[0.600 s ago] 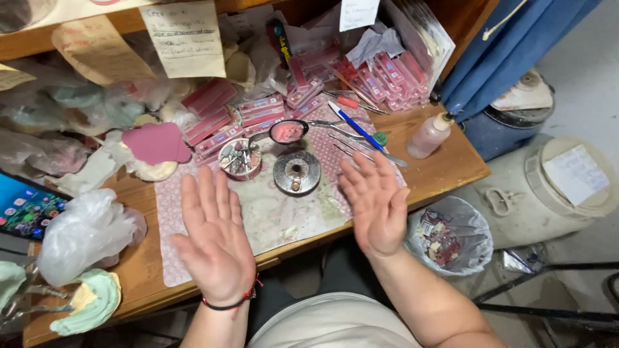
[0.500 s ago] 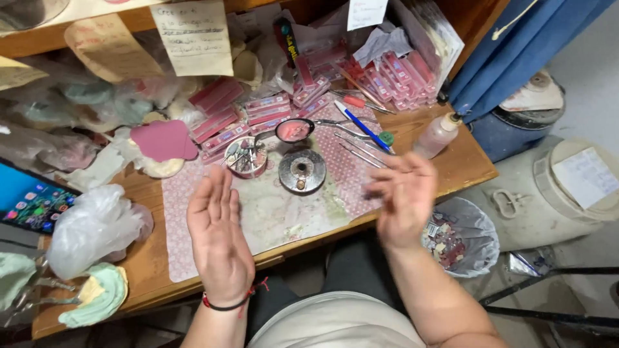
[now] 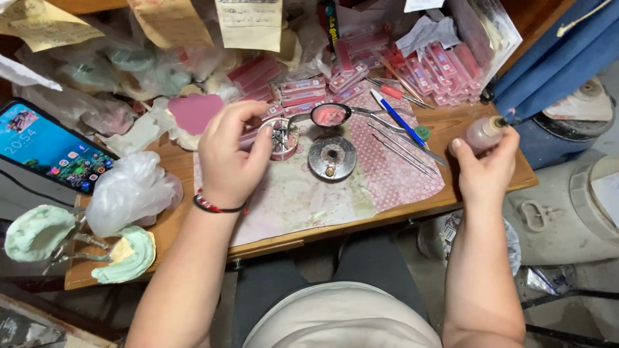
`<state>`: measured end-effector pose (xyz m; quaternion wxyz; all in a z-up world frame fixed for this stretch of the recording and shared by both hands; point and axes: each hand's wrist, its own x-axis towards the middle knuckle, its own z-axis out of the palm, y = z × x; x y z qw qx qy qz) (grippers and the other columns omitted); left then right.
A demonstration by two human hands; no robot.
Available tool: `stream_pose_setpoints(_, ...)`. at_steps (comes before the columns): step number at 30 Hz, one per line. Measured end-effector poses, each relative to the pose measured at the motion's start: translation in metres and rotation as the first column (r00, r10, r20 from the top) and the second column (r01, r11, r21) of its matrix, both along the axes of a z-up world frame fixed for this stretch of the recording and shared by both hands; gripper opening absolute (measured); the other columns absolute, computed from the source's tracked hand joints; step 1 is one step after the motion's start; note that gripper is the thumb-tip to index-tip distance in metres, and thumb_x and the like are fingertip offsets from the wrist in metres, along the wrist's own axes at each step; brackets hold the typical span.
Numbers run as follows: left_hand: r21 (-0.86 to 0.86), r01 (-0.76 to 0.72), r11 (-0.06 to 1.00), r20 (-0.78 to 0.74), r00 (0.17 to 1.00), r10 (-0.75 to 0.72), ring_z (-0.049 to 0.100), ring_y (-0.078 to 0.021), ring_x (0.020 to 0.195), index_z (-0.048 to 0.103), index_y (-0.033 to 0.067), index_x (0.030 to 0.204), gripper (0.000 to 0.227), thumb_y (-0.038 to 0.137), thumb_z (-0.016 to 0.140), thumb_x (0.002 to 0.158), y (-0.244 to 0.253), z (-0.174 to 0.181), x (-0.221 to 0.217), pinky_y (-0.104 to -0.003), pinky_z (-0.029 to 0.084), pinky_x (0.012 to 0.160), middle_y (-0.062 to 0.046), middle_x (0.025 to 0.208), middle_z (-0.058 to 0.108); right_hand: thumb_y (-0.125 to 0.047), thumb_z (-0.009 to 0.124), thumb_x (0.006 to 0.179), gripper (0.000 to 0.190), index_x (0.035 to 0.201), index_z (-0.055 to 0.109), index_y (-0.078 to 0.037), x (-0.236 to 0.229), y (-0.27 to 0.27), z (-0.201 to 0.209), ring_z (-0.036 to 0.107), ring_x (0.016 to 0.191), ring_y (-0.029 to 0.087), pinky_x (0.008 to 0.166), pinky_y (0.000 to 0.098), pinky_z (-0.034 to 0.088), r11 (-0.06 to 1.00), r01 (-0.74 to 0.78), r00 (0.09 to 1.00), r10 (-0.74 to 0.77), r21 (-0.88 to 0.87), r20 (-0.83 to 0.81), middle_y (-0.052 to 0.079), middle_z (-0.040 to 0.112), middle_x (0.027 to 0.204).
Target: The person handles a yellow dental mold and a pink denture, using a metal tool to scrape and shape the yellow mold. They repeatedly fit the pink denture into the yellow mold to check alignment, then place the mold into a plastic bag on the cluttered workbench.
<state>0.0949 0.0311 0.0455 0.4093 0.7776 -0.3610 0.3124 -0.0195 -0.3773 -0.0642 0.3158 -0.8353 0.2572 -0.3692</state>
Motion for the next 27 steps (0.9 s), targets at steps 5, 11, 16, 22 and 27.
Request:
stream_pose_setpoints(5, -0.023, -0.023, 0.999, -0.023, 0.999, 0.022, 0.07, -0.0252, 0.084, 0.072, 0.0067, 0.11, 0.017, 0.008, 0.068, 0.094, -0.001, -0.047, 0.019, -0.038, 0.057, 0.075, -0.007, 0.1, 0.073, -0.019, 0.091, 0.076, 0.061, 0.127, 0.059, -0.01, -0.014, 0.074, 0.017, 0.063, 0.097, 0.018, 0.09, 0.0356, 0.051, 0.921, -0.303, 0.949, 0.268, 0.245, 0.168, 0.007, 0.068, 0.109)
stream_pose_setpoints(11, -0.073, -0.015, 0.997, -0.06, 0.998, 0.011, 0.067, -0.0217, 0.066, 0.074, 0.0143, 0.112, 0.02, 0.01, 0.073, 0.092, 0.003, -0.054, 0.022, -0.036, 0.055, 0.063, -0.001, 0.087, 0.069, -0.013, 0.1, 0.062, 0.065, 0.122, 0.074, -0.007, -0.013, 0.138, 0.034, 0.072, 0.106, 0.025, 0.097, 0.044, 0.056, 0.777, -0.547, 0.829, 0.554, 0.31, 0.073, 0.015, 0.077, 0.108)
stream_pose_setpoints(16, -0.124, -0.008, 0.992, -0.058, 0.998, 0.001, 0.067, -0.0215, 0.067, 0.073, 0.0132, 0.111, 0.019, 0.008, 0.071, 0.093, 0.006, -0.052, 0.021, -0.036, 0.055, 0.063, -0.002, 0.084, 0.067, -0.026, 0.101, 0.065, 0.064, 0.124, 0.077, -0.013, -0.007, 0.146, 0.03, 0.075, 0.098, 0.029, 0.092, 0.0438, 0.057, 0.86, -0.486, 0.863, 0.5, 0.156, -0.069, 0.01, 0.077, 0.097)
stream_pose_setpoints(22, -0.139, -0.022, 0.99, -0.054, 0.998, 0.015, 0.062, -0.0208, 0.062, 0.073, 0.0142, 0.111, 0.017, 0.01, 0.071, 0.094, 0.011, -0.053, 0.023, -0.034, 0.054, 0.061, 0.001, 0.075, 0.06, -0.028, 0.099, 0.07, 0.062, 0.124, 0.076, -0.01, -0.004, 0.148, 0.029, 0.074, 0.095, 0.03, 0.089, 0.0432, 0.057, 0.882, -0.469, 0.883, 0.469, 0.036, 0.006, 0.012, 0.075, 0.095)
stream_pose_setpoints(27, -0.14, -0.002, 0.99, -0.046, 0.999, -0.004, 0.062, -0.0203, 0.06, 0.073, 0.0121, 0.11, 0.017, 0.007, 0.069, 0.094, 0.012, -0.056, 0.023, -0.034, 0.053, 0.059, -0.002, 0.077, 0.064, -0.032, 0.098, 0.072, 0.061, 0.124, 0.074, -0.01, -0.001, 0.146, 0.024, 0.073, 0.102, 0.032, 0.094, 0.0446, 0.056, 0.883, -0.465, 0.883, 0.468, -0.069, 0.034, 0.01, 0.076, 0.105)
